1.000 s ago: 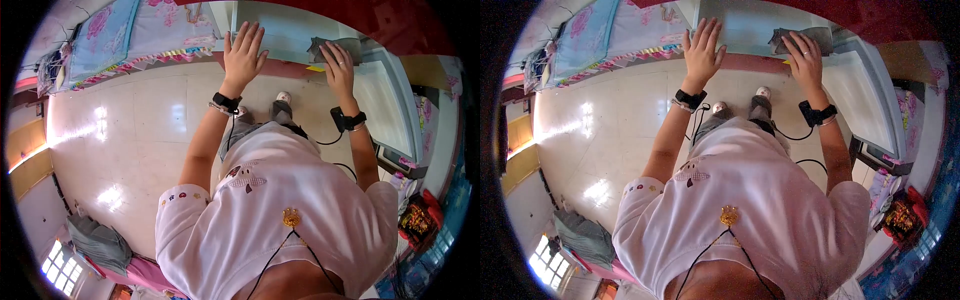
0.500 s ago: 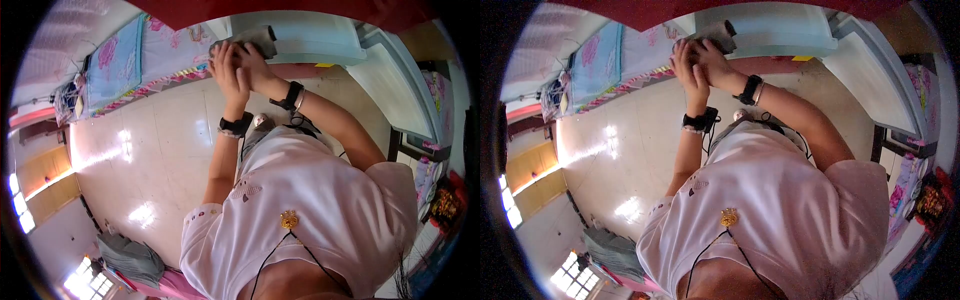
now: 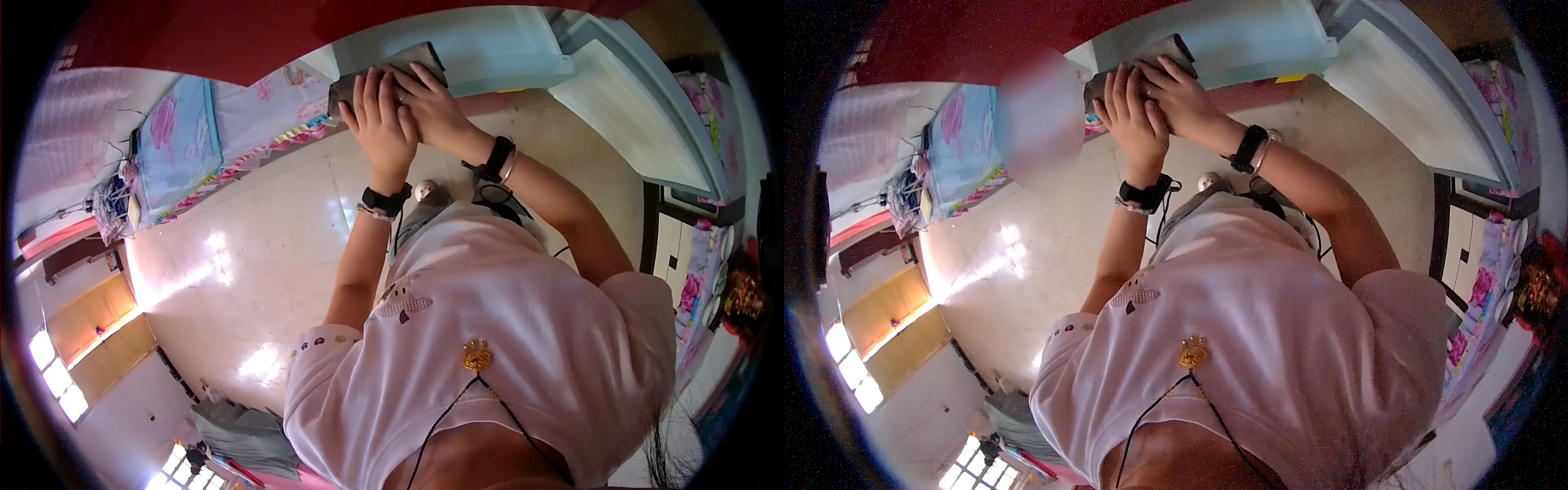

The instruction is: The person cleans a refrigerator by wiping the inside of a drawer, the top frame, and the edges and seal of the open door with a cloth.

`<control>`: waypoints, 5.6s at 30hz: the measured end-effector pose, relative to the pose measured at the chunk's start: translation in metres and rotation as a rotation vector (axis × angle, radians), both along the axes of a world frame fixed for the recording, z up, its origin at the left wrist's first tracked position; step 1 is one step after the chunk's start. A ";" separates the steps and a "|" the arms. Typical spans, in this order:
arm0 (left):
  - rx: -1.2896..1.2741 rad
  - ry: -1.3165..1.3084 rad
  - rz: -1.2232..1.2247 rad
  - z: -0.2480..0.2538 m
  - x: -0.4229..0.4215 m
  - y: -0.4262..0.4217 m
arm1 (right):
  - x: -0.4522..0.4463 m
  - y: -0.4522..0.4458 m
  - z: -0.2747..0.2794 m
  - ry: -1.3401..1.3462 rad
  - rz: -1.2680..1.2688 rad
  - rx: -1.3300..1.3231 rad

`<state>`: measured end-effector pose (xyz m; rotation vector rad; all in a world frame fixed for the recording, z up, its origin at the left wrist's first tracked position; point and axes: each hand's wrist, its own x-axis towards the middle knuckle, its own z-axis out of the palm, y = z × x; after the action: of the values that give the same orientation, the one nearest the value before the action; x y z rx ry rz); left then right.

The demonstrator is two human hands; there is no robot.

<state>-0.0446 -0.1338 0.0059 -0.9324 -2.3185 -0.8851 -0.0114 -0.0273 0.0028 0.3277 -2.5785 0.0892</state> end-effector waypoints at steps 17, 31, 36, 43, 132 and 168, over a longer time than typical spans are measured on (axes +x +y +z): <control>-0.119 -0.083 -0.569 0.007 0.071 0.158 | 0.117 0.148 -0.023 -0.065 -0.526 -0.095; 0.058 -0.177 -0.463 0.021 0.043 0.089 | 0.071 0.079 -0.026 0.075 -0.380 -0.217; 0.054 -0.150 -0.313 0.024 0.019 0.028 | 0.037 0.025 -0.024 0.000 -0.240 -0.189; 0.232 -0.198 -0.111 0.021 -0.007 -0.026 | -0.004 -0.039 -0.023 0.006 -0.124 -0.147; 0.368 -0.434 0.007 0.004 -0.055 -0.111 | 0.037 0.086 -0.012 0.275 -0.378 -0.234; -0.272 0.160 -0.329 0.019 0.060 0.158 | 0.097 0.179 0.018 0.207 -0.270 -0.548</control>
<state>0.0150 0.0247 0.0253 -1.4748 -2.2169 -0.5958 0.0861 0.1512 0.0206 -0.2036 -2.2547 0.6128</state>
